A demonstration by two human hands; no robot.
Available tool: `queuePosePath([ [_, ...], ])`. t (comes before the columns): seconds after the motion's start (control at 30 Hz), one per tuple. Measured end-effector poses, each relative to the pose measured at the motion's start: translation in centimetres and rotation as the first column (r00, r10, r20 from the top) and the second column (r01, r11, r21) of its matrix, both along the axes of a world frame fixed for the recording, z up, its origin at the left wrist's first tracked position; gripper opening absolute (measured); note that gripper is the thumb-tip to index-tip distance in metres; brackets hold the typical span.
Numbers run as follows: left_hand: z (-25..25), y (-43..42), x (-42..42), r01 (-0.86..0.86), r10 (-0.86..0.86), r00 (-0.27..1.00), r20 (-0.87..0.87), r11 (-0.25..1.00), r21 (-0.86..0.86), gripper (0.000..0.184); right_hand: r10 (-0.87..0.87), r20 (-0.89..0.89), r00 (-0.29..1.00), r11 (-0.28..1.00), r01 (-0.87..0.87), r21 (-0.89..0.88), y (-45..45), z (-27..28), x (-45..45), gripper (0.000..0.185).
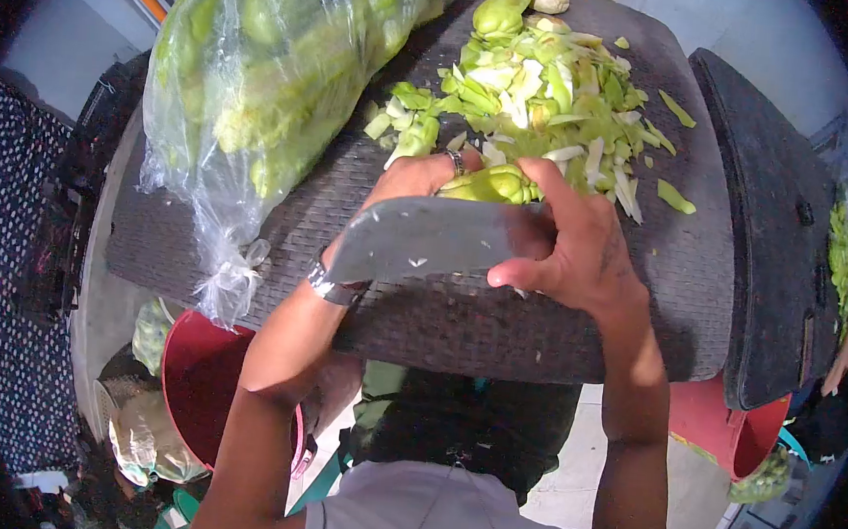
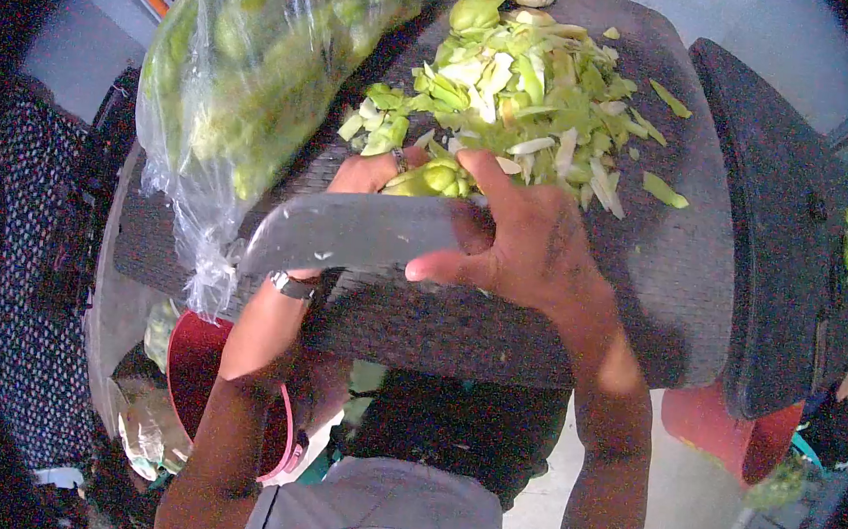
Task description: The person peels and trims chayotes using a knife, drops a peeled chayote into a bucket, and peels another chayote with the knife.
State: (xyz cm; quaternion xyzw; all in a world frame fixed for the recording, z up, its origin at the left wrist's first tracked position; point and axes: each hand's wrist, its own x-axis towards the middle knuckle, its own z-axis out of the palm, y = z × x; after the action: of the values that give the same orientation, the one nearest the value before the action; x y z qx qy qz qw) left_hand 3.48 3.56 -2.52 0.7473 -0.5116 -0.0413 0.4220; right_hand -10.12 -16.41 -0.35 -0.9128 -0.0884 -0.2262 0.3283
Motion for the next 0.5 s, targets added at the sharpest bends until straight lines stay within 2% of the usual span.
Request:
queuePosePath([
  [0.03,0.3,0.0,-0.1,-0.024,0.032,0.995,-0.092,0.996,0.088,0.039,0.030,-0.061,0.998,1.000,-0.029,0.012,0.0,0.3,-0.2,0.103],
  [0.07,0.8,0.0,-0.5,-0.032,0.041,0.988,-0.151,0.997,0.065,0.041,0.059,-0.120,0.991,0.998,-0.056,0.027,0.0,1.1,-0.4,0.102],
  [0.27,1.3,0.0,-1.0,-0.059,0.074,0.992,-0.106,0.989,0.139,0.045,0.070,-0.258,0.963,0.997,-0.057,0.057,0.1,1.9,-0.6,0.098],
  [0.33,0.6,-0.2,-1.2,0.049,-0.044,0.998,0.051,0.994,-0.094,0.044,0.070,-0.226,0.972,0.995,-0.053,0.082,0.0,1.4,-0.4,0.096],
  [0.4,0.3,-0.7,-2.1,0.050,-0.020,0.971,0.240,0.992,-0.119,0.043,0.072,-0.130,0.989,0.993,-0.060,0.098,-0.5,-0.1,0.3,0.093],
  [0.47,0.6,-1.5,-3.8,-0.113,0.093,0.887,0.453,0.993,0.019,0.042,0.052,-0.175,0.983,0.994,-0.034,0.101,-0.8,-0.2,0.4,0.090],
  [0.5,0.6,-1.6,-4.2,-0.156,0.141,0.893,0.428,0.988,-0.001,0.041,0.042,-0.193,0.980,0.995,-0.024,0.098,-1.0,-0.1,0.4,0.089],
])
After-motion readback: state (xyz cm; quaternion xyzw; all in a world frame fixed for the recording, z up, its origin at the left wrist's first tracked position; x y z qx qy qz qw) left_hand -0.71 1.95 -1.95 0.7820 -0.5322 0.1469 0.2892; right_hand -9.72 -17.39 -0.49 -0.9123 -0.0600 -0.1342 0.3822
